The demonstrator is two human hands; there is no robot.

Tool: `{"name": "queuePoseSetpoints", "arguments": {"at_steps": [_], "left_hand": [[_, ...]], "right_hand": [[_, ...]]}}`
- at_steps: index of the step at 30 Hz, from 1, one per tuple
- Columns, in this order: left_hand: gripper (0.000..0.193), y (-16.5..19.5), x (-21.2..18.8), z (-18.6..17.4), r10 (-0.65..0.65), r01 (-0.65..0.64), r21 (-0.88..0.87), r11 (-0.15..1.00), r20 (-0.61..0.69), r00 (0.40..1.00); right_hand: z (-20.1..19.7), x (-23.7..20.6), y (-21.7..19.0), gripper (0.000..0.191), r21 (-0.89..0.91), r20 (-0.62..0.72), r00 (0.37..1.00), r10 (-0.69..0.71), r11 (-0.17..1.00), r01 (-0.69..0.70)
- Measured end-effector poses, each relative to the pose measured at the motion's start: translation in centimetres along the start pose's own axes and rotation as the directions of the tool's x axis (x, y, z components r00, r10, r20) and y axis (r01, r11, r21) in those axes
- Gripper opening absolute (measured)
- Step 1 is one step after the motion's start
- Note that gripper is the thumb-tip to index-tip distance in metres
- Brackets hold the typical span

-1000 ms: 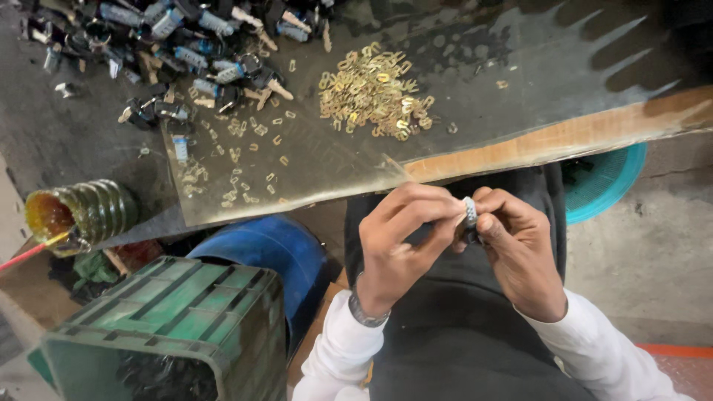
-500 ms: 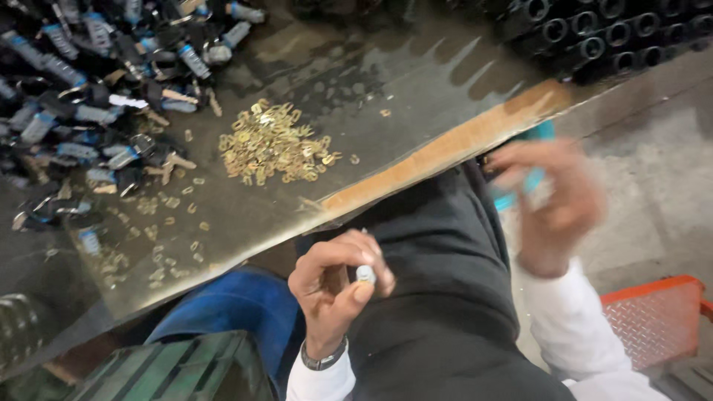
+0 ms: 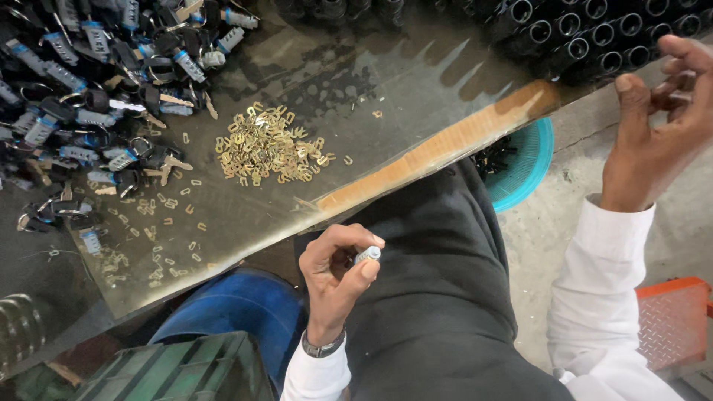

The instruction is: The person sits at a workbench assembling padlocks. They pick small brass keyhole plates from the table, insert them into a padlock body held in the other hand, dip the assembled lock into a jar of liquid, and place the finished padlock onto a growing pile on the bench.

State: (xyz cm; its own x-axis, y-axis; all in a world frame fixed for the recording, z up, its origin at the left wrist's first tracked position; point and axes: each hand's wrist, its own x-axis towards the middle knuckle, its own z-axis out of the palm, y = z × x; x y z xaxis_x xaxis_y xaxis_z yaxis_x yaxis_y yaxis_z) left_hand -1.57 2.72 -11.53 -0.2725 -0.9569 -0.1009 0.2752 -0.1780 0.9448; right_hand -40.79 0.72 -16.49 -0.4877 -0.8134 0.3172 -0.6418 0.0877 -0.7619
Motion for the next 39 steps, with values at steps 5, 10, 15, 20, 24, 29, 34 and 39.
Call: {"name": "queuePoseSetpoints", "arguments": {"at_steps": [5, 10, 15, 20, 24, 29, 34, 39], "left_hand": [[0.024, -0.1, 0.5, 0.1, 0.063, -0.063, -0.014, 0.998, 0.082, 0.995], [0.025, -0.1, 1.2, 0.1, 0.098, -0.096, -0.023, 0.995, 0.075, 0.992], [0.025, 0.3, 0.9, 0.4, 0.015, -0.025, -0.121, 0.992, -0.083, 0.996], [0.033, 0.8, 1.4, 1.3, -0.206, 0.151, -0.258, 0.954, -0.202, 0.957], [0.046, 1.6, 1.9, 1.9, -0.393, 0.323, -0.594, 0.737, 0.013, 0.92], [0.046, 1.7, 1.0, 2.0, -0.435, 0.41, -0.54, 0.735, 0.089, 0.896], [0.018, -0.3, -0.2, 2.4, -0.31, 0.25, -0.575, 0.779, -0.007, 0.951], [0.015, -1.0, -1.2, 2.4, -0.22, 0.153, -0.481, 0.863, -0.085, 0.972]], "right_hand": [[-0.4, 0.9, -0.5, 0.042, -0.159, 0.067, 0.996, -0.064, 0.985, 0.073], [-0.9, 1.6, -1.4, 0.036, -0.017, 0.086, 0.994, 0.068, 0.998, -0.066], [-4.2, -1.0, -4.7, 0.025, 0.209, 0.202, 0.972, 0.117, 0.965, -0.16], [-4.5, -3.8, -8.6, 0.031, 0.382, 0.25, 0.966, 0.068, 0.91, -0.163], [0.2, -6.3, -10.8, 0.043, 0.573, 0.198, 0.98, 0.023, 0.809, -0.135], [5.2, -9.2, -13.7, 0.051, 0.782, 0.291, 0.951, 0.109, 0.545, -0.302], [7.2, -10.3, -15.3, 0.049, 0.785, 0.417, 0.901, 0.12, 0.453, -0.424], [8.1, -11.3, -15.3, 0.039, 0.753, 0.414, 0.907, 0.079, 0.53, -0.39]]}}
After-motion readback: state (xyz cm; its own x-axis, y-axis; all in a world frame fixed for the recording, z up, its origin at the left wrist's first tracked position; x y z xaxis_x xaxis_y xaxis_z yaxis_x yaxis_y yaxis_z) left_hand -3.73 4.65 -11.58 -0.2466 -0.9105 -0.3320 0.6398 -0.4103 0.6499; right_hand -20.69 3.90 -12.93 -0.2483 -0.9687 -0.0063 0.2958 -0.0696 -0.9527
